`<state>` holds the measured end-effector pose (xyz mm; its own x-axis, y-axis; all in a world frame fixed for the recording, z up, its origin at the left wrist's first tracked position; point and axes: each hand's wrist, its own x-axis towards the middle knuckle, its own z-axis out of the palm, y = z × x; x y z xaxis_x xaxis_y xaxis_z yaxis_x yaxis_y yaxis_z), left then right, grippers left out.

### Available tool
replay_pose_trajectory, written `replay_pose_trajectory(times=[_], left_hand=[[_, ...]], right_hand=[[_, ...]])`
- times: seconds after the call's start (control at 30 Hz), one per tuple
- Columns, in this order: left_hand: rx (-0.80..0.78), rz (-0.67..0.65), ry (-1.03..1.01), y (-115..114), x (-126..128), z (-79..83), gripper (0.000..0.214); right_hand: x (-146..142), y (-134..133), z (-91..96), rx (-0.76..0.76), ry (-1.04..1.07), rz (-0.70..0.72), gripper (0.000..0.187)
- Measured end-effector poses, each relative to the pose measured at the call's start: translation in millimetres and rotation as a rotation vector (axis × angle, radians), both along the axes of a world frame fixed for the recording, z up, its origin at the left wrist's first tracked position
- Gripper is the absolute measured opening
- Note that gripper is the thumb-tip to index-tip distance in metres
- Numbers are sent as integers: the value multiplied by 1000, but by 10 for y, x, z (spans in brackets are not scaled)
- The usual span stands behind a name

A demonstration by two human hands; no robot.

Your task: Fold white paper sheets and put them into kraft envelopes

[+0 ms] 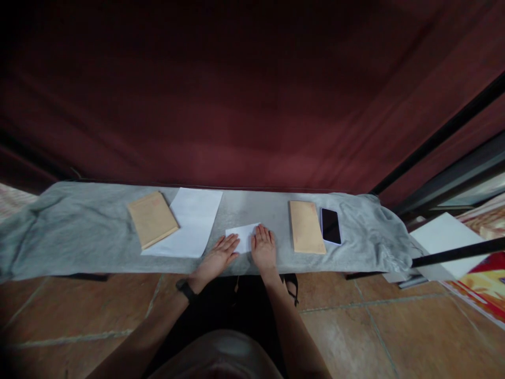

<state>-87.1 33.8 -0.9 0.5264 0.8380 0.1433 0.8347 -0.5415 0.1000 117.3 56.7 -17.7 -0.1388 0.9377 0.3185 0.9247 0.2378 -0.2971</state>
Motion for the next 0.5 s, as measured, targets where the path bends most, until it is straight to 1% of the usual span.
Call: replay_pose_trajectory(times=[0.2, 0.4, 0.5], left_hand=[[-12, -3, 46, -29, -14, -1, 41], [-2, 34, 69, -60, -101, 42, 54], [13, 85, 61, -59, -51, 47, 55]], right_hand=[[19, -21, 13, 16, 20, 6, 45], [11, -39, 14, 44, 34, 14, 44], [8, -41, 14, 48, 38, 16, 44]])
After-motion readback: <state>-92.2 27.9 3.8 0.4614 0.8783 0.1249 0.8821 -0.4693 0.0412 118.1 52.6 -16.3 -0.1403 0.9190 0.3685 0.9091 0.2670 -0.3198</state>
